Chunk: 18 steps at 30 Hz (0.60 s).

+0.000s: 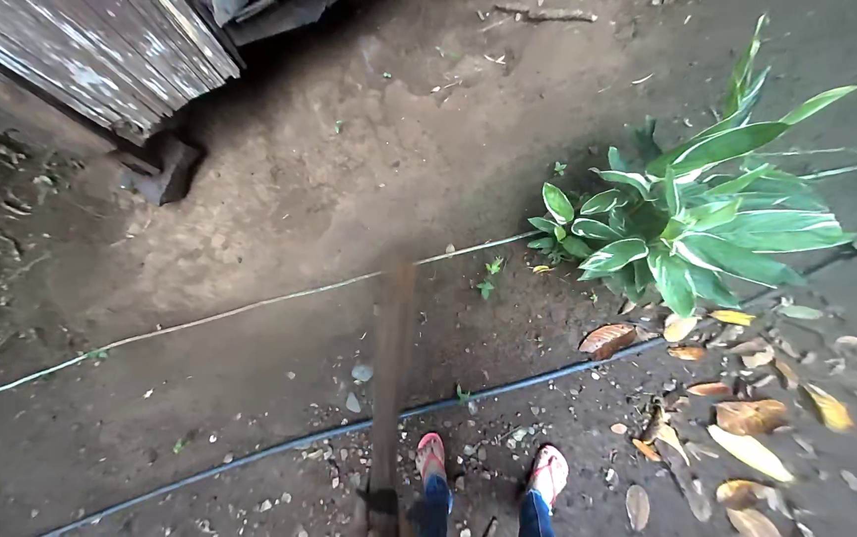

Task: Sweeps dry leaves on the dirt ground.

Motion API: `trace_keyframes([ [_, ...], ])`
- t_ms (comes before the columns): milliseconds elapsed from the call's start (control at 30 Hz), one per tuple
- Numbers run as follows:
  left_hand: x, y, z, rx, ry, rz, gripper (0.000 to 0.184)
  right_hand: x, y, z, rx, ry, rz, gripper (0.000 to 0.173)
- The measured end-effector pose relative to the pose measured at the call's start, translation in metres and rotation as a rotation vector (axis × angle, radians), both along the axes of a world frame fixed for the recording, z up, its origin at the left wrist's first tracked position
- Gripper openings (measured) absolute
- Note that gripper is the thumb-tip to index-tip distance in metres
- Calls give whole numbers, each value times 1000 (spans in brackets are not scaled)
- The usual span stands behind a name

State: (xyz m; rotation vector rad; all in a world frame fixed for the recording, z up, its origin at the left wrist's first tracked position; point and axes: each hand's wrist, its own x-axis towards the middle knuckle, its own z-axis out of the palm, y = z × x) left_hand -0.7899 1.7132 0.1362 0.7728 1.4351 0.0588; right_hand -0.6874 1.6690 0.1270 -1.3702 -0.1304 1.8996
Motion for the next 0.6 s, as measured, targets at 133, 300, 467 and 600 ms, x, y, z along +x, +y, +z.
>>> trace_keyframes([
  [133, 40, 5, -63, 50, 82, 328, 101, 39, 31, -69, 81, -141, 351, 39],
  [300, 123, 57, -127, -30, -111, -245, 128, 83, 15, -133, 24, -273, -360, 44],
  [467, 132, 77, -95, -28, -200, -551, 125, 70, 22, -89, -72, -302, -610, 63],
  [600, 98, 58, -27, 9, -208, -575, 122, 50, -2, -22, -100, -186, -482, 73],
])
